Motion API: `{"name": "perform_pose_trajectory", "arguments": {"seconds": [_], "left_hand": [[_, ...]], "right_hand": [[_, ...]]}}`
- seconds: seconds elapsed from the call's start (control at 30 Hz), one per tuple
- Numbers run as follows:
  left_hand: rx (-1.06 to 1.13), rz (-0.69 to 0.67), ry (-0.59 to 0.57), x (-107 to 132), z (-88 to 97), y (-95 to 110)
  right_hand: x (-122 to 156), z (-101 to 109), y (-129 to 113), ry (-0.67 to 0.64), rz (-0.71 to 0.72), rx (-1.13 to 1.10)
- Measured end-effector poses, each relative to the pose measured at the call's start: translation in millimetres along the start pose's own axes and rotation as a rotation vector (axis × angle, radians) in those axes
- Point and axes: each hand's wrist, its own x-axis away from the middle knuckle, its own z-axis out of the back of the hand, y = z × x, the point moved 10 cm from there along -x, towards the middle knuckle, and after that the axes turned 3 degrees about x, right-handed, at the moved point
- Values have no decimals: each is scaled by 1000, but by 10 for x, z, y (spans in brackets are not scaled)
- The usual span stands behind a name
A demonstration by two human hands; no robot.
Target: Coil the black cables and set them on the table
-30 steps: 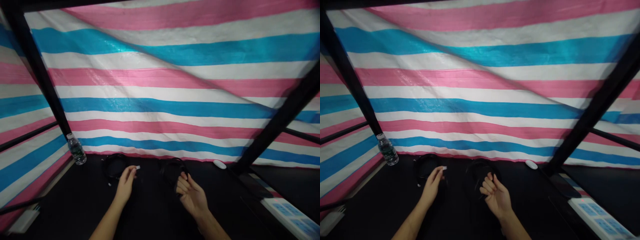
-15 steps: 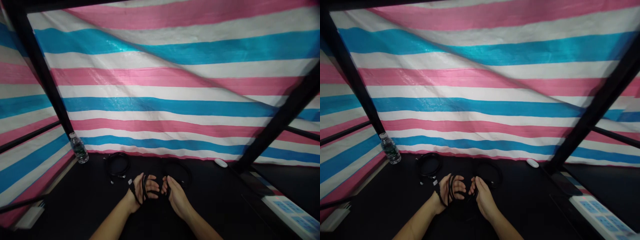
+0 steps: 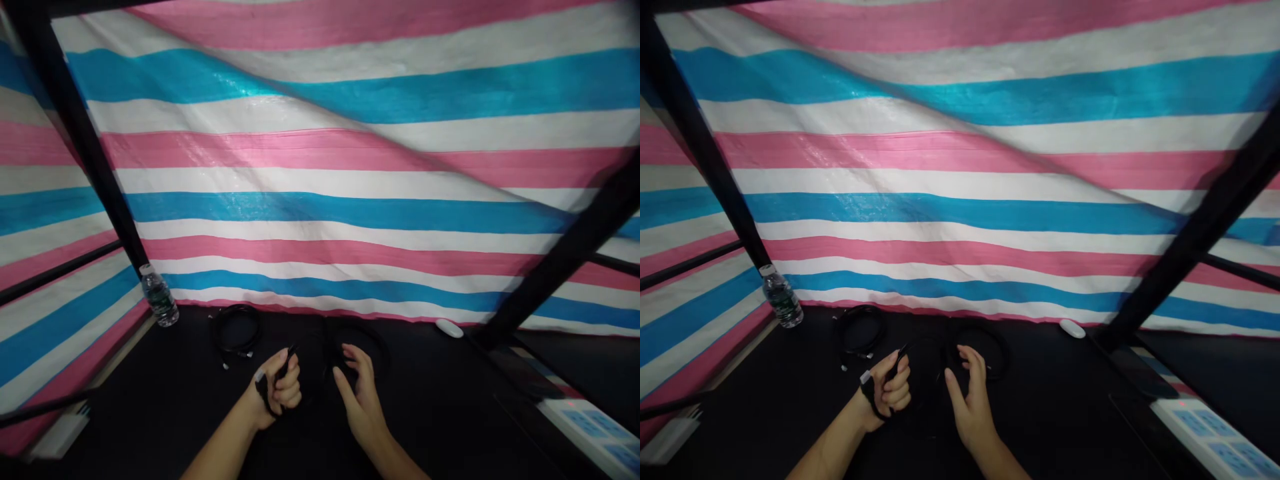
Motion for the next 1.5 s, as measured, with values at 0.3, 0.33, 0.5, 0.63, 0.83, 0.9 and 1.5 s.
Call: {"name": "perform_pose_trajectory", "arguments": {"seconds": [0.3,0.33,0.5,0.63,0.83,0.9,1.5], "left_hand": [[-155,-161,52,335,-585,54],[-170,-179,95,392,-623,93],[-276,-164,229,597,-732,216],[-332,-170,306,687,-726,300],[-474,-224,375,893,-675,548],[-506,-265,383,992,-649,677],[-191,-358,540,1403,-521,852]], "right_hand": [[699,-440,-363,-429,-20,94],[764,-456,-319,-435,-58,104],[861,-526,-354,-568,-124,193],[753,-519,-840,-598,-43,124],[553,-169,-948,-373,-264,-56],[463,45,-858,-271,-316,-72],[353,147,-976,-568,-426,-157]]}}
